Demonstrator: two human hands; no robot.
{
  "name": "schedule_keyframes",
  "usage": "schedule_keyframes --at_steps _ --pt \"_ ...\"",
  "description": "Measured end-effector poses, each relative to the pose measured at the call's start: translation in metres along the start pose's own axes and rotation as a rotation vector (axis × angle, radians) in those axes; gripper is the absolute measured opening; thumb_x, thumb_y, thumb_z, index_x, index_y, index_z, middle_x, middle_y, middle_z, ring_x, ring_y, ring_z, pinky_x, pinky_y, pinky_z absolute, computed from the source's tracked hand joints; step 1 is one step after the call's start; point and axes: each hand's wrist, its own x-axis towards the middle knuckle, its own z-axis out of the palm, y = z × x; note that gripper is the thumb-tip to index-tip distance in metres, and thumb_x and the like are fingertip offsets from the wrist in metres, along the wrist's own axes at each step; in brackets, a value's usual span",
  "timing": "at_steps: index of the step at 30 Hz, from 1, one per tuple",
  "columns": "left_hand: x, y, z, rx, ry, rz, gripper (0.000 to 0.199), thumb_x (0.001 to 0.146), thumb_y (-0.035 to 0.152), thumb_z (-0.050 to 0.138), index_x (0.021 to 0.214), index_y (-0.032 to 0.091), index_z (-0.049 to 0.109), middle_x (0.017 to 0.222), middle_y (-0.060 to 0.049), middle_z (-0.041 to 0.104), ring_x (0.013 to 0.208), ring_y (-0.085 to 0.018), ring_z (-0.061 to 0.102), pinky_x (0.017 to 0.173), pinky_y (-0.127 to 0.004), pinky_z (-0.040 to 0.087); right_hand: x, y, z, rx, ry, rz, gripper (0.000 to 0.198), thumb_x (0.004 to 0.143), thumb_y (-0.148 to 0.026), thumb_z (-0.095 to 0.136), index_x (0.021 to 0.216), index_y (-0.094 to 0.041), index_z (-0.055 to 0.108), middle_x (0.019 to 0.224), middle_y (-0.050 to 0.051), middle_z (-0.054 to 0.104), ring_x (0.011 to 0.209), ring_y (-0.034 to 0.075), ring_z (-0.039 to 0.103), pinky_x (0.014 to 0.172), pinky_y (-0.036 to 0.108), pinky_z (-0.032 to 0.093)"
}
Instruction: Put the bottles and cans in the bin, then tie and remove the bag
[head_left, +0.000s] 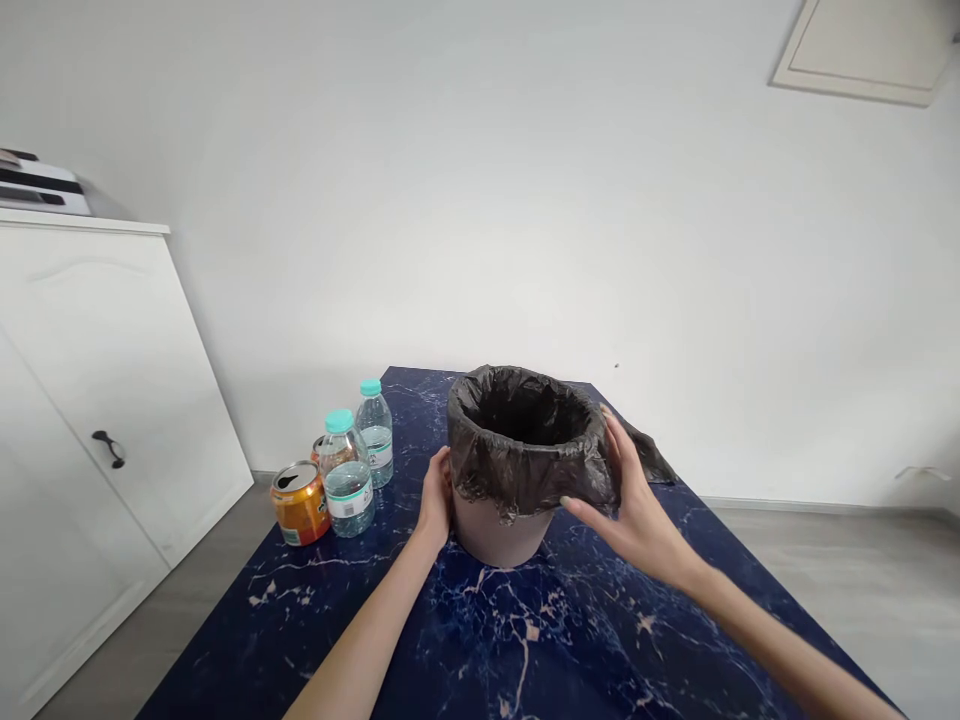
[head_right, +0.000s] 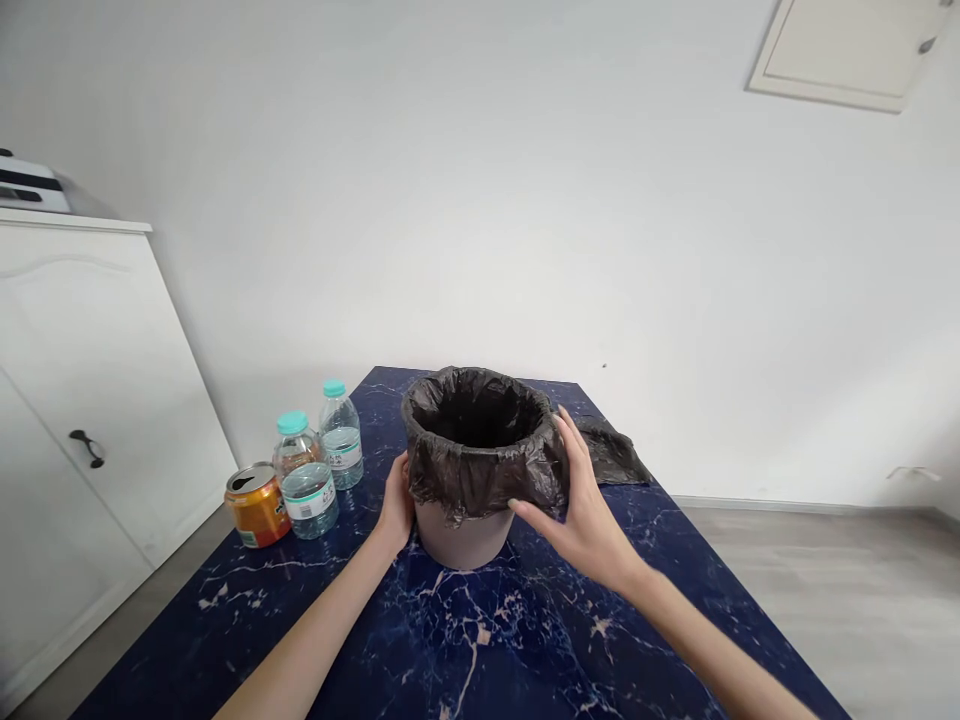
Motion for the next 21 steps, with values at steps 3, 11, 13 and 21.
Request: schedule_keyframes --at_steps 3,11,13,21 --pt "-0.036 -0.002 -0.004 0.171 0.094 0.069 0.028 0.097 0.043 0.068 0.118 0.026 0.074 0.144 -0.007 0.072 0.153 -0.032 0.048 0.126 -0.043 0.039 -0.034 0.033 0.02 0.114 -0.017 0.203 0.092 0.106 -0.062 0.056 0.174 -0.042 -0.003 0.185 0.004 0.01 0.169 0.03 0.017 0.131 0.055 0.034" --pt "-0.178 0.052 -0.047 1.304 -0.018 0.712 0.04 0.104 0.043 0.063 0.143 0.041 0.061 0.167 -0.007 0.049 0.16 -0.041 0.036 0.121 -0.064 0.044 -0.12 0.072 0.053 -0.005 -0.219 0.442 0.079 0.107 -0.068 0.044 0.175 -0.033 0.021 0.181 0.006 0.025 0.164 0.032 0.031 0.13 0.053 0.038" --pt "-0.177 0.082 -0.045 1.492 0.012 1.102 0.037 0.103 0.032 0.065 0.139 0.036 0.061 0.155 -0.011 0.057 0.155 -0.04 0.043 0.123 -0.066 0.04 -0.133 0.068 0.057 -0.069 -0.245 0.377 0.069 0.108 -0.065 0.043 0.17 -0.036 0.035 0.181 0.001 0.025 0.164 0.032 0.032 0.129 0.053 0.041" --pt "-0.099 0.161 -0.038 1.711 0.377 1.324 0.05 0.107 0.045 0.055 0.149 0.017 0.055 0.157 -0.026 0.052 0.154 -0.047 0.041 0.125 -0.066 0.032 -0.14 0.069 0.066 -0.191 -0.12 0.249 0.053 0.11 -0.057 0.043 0.151 -0.028 0.062 0.168 0.006 0.051 0.155 0.032 0.049 0.124 0.052 0.049"
